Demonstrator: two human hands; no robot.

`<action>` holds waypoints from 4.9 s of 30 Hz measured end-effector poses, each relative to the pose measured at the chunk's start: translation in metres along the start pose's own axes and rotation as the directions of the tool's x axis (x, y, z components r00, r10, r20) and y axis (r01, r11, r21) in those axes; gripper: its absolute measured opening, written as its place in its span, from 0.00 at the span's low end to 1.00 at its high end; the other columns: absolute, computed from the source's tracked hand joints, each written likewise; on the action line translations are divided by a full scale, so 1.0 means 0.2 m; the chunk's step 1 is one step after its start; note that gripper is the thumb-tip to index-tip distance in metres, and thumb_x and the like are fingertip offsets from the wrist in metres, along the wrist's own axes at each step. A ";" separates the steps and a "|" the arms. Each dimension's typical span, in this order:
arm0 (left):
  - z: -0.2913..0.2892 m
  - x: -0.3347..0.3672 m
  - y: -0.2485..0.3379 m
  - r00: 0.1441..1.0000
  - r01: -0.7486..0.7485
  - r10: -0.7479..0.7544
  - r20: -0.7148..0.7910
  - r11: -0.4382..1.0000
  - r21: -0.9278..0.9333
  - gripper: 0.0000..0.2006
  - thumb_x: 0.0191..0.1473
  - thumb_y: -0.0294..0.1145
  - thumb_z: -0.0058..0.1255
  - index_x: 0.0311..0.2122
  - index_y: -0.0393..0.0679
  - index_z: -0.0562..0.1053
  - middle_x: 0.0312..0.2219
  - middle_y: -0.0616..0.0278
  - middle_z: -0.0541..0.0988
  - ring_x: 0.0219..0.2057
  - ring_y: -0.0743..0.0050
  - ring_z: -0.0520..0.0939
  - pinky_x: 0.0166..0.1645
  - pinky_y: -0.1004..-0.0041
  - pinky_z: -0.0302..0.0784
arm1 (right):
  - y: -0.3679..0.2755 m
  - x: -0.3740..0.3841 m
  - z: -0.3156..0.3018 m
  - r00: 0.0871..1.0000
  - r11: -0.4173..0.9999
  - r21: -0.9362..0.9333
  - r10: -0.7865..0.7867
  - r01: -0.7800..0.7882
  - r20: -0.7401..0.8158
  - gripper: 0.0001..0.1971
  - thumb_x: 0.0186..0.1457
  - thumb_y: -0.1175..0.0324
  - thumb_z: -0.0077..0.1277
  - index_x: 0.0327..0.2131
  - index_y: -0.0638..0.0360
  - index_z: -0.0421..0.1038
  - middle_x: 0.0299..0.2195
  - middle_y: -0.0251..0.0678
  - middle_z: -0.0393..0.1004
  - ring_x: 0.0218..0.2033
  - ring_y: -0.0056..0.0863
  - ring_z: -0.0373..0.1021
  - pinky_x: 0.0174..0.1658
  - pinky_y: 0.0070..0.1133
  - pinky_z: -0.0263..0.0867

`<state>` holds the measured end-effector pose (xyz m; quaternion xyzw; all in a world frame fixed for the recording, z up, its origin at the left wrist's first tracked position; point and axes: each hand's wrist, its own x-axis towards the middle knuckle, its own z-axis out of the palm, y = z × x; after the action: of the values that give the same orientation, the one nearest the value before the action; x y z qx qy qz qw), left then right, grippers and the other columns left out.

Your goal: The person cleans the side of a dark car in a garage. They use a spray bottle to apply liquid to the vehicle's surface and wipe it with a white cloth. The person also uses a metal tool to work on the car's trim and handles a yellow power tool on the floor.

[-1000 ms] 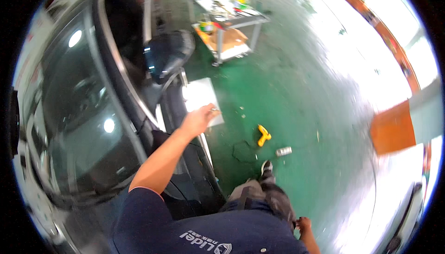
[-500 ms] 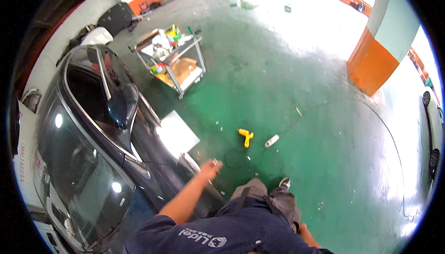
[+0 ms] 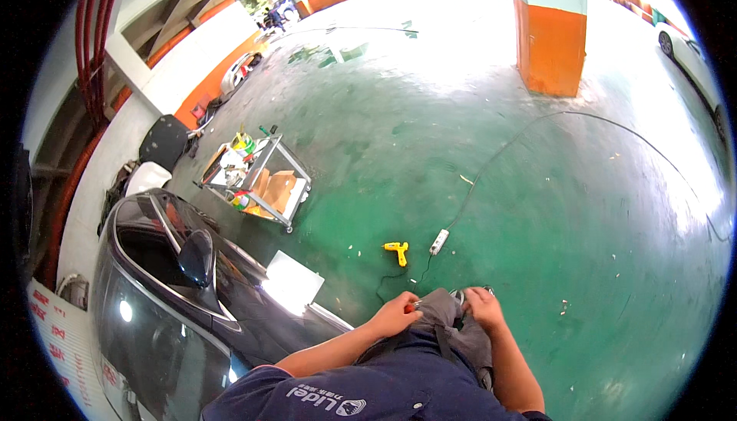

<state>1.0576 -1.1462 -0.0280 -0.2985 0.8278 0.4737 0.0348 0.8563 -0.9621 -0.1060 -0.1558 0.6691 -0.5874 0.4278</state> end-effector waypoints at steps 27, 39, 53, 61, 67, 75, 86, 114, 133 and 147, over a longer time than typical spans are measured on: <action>0.35 0.10 -0.20 0.969 -0.118 0.130 0.211 0.991 -0.071 0.18 0.53 0.50 0.55 0.34 0.43 0.72 0.29 0.46 0.79 0.34 0.40 0.79 0.37 0.52 0.71 | -0.23 -0.27 0.37 0.999 0.978 -0.206 -0.041 0.033 -0.034 0.06 0.59 0.72 0.55 0.37 0.61 0.72 0.25 0.28 0.74 0.28 0.14 0.69 0.32 0.17 0.66; 0.37 0.14 -0.30 0.977 -0.159 0.155 0.149 0.987 0.021 0.09 0.53 0.40 0.52 0.36 0.47 0.73 0.32 0.50 0.80 0.36 0.42 0.80 0.37 0.53 0.72 | -0.15 -0.21 0.35 0.987 0.799 -0.598 0.143 -0.069 0.078 0.24 0.60 0.48 0.49 0.27 0.63 0.75 0.25 0.49 0.75 0.27 0.41 0.73 0.34 0.33 0.67; 0.30 0.10 -0.32 0.997 -0.074 0.075 -0.034 0.997 0.006 0.19 0.57 0.53 0.51 0.29 0.46 0.71 0.25 0.50 0.78 0.30 0.41 0.79 0.32 0.51 0.71 | -0.26 -0.34 0.31 0.982 0.860 -0.510 -0.066 -0.033 -0.175 0.22 0.58 0.56 0.55 0.20 0.65 0.68 0.17 0.49 0.66 0.17 0.33 0.59 0.26 0.32 0.61; 0.34 0.14 -0.26 0.943 -0.279 0.294 0.156 0.954 -0.107 0.14 0.56 0.44 0.53 0.31 0.45 0.69 0.24 0.51 0.75 0.29 0.46 0.77 0.32 0.56 0.69 | -0.28 -0.29 0.33 1.000 0.819 -0.574 -0.003 -0.007 -0.015 0.22 0.60 0.55 0.54 0.22 0.65 0.70 0.17 0.43 0.68 0.19 0.26 0.62 0.26 0.29 0.61; 0.36 0.14 -0.25 0.914 -0.337 0.386 0.124 0.894 -0.296 0.08 0.54 0.36 0.54 0.33 0.44 0.70 0.26 0.51 0.75 0.30 0.47 0.76 0.34 0.58 0.70 | -0.23 -0.26 0.34 0.998 0.766 -0.642 0.009 0.029 0.056 0.24 0.59 0.50 0.52 0.23 0.64 0.69 0.22 0.52 0.71 0.23 0.47 0.69 0.29 0.36 0.63; 0.38 0.19 -0.29 0.897 -0.364 0.386 0.215 0.922 -0.136 0.07 0.54 0.34 0.50 0.36 0.44 0.73 0.32 0.49 0.79 0.37 0.43 0.79 0.38 0.54 0.72 | -0.25 -0.24 0.35 0.995 0.688 -0.720 -0.033 0.087 0.089 0.23 0.58 0.49 0.53 0.24 0.63 0.72 0.23 0.50 0.73 0.24 0.44 0.70 0.30 0.36 0.64; 0.42 0.18 -0.23 0.904 -0.304 0.335 0.266 0.941 -0.152 0.05 0.52 0.33 0.50 0.33 0.47 0.74 0.27 0.47 0.78 0.32 0.40 0.79 0.31 0.53 0.71 | -0.19 -0.29 0.28 0.988 0.727 -0.685 0.074 0.041 0.138 0.21 0.59 0.46 0.46 0.34 0.54 0.79 0.34 0.46 0.79 0.36 0.51 0.74 0.41 0.40 0.69; 0.56 0.33 0.02 0.695 -0.681 0.655 0.297 0.732 -0.021 0.08 0.52 0.32 0.52 0.33 0.40 0.78 0.27 0.48 0.81 0.29 0.53 0.83 0.33 0.62 0.76 | -0.24 -0.33 0.20 0.999 0.749 -0.663 0.032 0.000 0.035 0.19 0.53 0.52 0.48 0.31 0.57 0.80 0.30 0.49 0.79 0.34 0.51 0.75 0.38 0.41 0.70; 0.59 0.39 0.02 0.802 -0.541 0.532 0.271 0.840 -0.047 0.10 0.53 0.31 0.50 0.37 0.40 0.78 0.31 0.47 0.82 0.35 0.51 0.84 0.38 0.62 0.77 | -0.05 -0.19 0.19 0.999 0.722 -0.692 0.015 0.009 0.029 0.17 0.49 0.53 0.53 0.27 0.58 0.80 0.28 0.48 0.78 0.31 0.48 0.75 0.31 0.40 0.68; 0.22 -0.01 -0.03 0.961 -0.102 0.120 0.251 0.991 -0.084 0.05 0.49 0.29 0.57 0.28 0.40 0.74 0.23 0.52 0.77 0.26 0.52 0.79 0.29 0.65 0.70 | -0.46 -0.44 0.34 0.988 0.892 -0.424 0.130 -0.153 -0.084 0.24 0.64 0.49 0.47 0.28 0.63 0.73 0.23 0.46 0.72 0.24 0.29 0.66 0.33 0.30 0.66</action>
<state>1.0534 -1.1119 -0.0567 -0.1893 0.8146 0.5383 0.1040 0.9322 -0.9685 0.0162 -0.1811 0.8028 -0.3969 0.4065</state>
